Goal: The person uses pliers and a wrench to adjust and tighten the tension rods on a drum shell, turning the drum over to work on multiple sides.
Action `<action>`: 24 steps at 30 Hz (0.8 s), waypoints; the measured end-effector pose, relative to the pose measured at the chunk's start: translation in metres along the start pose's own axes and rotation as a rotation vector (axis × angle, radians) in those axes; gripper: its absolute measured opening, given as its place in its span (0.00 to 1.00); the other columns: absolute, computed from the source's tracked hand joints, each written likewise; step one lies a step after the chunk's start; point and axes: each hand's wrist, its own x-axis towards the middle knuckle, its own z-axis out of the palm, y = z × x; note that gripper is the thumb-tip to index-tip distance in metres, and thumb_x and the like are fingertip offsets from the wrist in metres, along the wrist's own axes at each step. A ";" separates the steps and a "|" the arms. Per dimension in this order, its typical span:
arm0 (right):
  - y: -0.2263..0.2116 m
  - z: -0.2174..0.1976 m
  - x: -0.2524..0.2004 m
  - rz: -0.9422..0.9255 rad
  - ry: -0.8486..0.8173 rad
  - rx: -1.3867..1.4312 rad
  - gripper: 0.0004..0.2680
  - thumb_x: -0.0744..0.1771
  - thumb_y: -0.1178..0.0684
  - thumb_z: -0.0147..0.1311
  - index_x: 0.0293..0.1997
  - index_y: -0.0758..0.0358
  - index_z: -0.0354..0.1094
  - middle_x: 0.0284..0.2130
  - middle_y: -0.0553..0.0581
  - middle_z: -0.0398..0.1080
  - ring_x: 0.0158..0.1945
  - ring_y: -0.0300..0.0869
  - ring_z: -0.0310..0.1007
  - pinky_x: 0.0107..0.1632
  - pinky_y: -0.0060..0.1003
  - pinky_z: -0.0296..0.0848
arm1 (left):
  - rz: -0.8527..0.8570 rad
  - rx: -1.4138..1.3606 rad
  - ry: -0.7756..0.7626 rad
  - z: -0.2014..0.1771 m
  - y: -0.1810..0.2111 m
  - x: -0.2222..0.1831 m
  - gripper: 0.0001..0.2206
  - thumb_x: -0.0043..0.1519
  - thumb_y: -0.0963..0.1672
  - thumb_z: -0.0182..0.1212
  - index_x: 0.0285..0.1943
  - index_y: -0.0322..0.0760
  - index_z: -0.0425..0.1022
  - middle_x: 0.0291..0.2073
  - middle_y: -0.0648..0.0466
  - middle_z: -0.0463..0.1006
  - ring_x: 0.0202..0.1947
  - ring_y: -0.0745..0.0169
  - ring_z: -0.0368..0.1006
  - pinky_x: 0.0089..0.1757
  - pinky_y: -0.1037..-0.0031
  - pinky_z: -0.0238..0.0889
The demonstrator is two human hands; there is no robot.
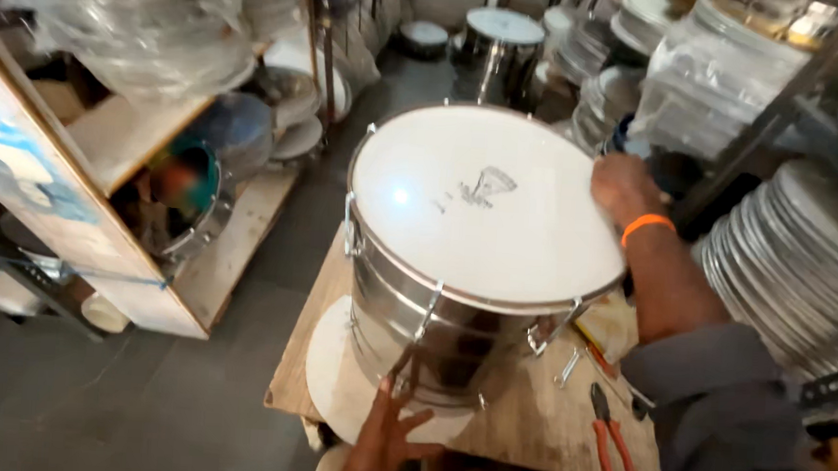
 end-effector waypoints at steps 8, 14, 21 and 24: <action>0.074 -0.017 -0.046 -0.452 0.331 -0.296 0.12 0.71 0.54 0.42 0.41 0.68 0.75 0.42 0.72 0.72 0.49 0.64 0.72 0.57 0.54 0.69 | 0.073 -0.128 -0.059 0.023 -0.005 -0.010 0.50 0.53 0.66 0.47 0.81 0.49 0.31 0.77 0.35 0.37 0.74 0.25 0.47 0.55 0.32 0.68; 0.095 -0.052 -0.168 -0.332 0.492 0.287 0.10 0.71 0.52 0.49 0.45 0.71 0.73 0.42 0.73 0.68 0.46 0.64 0.67 0.50 0.55 0.66 | 0.050 0.026 0.048 0.005 -0.021 -0.013 0.45 0.55 0.64 0.48 0.79 0.49 0.40 0.75 0.43 0.53 0.73 0.37 0.52 0.58 0.35 0.64; 0.101 -0.068 -0.254 -0.505 0.559 0.484 0.11 0.74 0.51 0.49 0.51 0.74 0.71 0.47 0.69 0.68 0.53 0.57 0.64 0.57 0.54 0.63 | 0.969 0.140 0.432 0.008 0.111 -0.094 0.18 0.71 0.47 0.50 0.62 0.27 0.73 0.46 0.51 0.75 0.45 0.60 0.71 0.50 0.66 0.65; 0.105 -0.070 -0.272 -0.406 0.491 0.600 0.11 0.74 0.51 0.48 0.52 0.72 0.72 0.43 0.64 0.67 0.49 0.51 0.65 0.54 0.47 0.65 | 1.161 0.521 0.353 0.050 0.162 -0.160 0.19 0.73 0.49 0.48 0.60 0.29 0.77 0.44 0.53 0.81 0.47 0.64 0.73 0.52 0.72 0.66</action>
